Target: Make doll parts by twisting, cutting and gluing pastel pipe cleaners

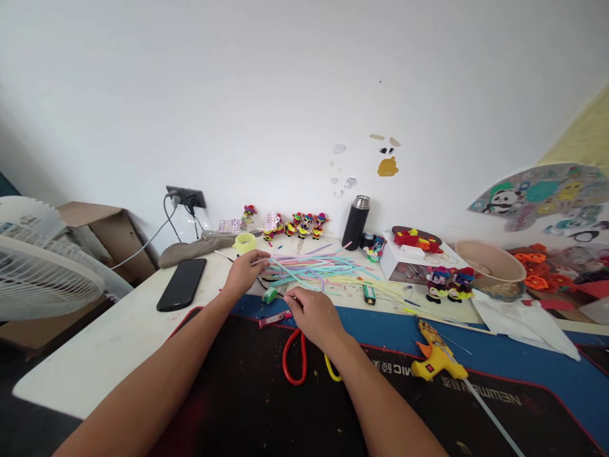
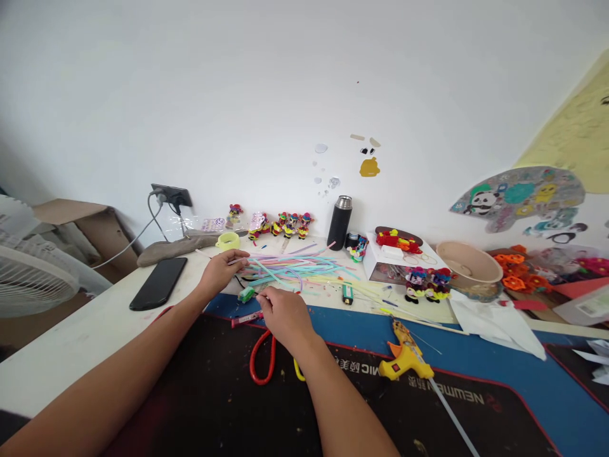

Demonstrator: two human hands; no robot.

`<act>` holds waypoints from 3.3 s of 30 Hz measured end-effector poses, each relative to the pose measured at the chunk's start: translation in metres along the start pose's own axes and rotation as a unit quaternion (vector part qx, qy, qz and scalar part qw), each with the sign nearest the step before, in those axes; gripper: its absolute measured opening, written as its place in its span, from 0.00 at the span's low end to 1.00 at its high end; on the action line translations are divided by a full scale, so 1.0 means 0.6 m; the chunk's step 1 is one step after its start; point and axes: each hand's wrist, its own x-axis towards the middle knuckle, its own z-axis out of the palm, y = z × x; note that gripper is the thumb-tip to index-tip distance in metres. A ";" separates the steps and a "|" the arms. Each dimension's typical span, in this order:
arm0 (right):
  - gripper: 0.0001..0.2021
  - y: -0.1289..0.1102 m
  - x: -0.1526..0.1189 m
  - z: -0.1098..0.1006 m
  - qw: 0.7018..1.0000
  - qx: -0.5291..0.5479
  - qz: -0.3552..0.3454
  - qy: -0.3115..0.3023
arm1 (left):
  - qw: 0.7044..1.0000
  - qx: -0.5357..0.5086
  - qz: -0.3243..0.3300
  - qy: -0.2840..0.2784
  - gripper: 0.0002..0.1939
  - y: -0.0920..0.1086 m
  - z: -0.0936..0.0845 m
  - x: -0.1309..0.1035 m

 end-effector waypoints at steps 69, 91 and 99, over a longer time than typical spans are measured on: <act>0.11 -0.002 0.002 0.008 0.999 -0.039 -0.033 -0.016 | 0.924 0.340 0.162 -0.061 0.15 0.035 0.012 0.068; 0.12 -0.005 0.003 0.005 0.999 -0.039 -0.036 -0.013 | 0.898 0.375 0.193 -0.125 0.09 0.075 0.042 0.042; 0.13 -0.007 0.002 0.005 0.998 -0.043 -0.031 -0.022 | 0.906 0.357 0.187 -0.132 0.08 0.075 0.044 0.037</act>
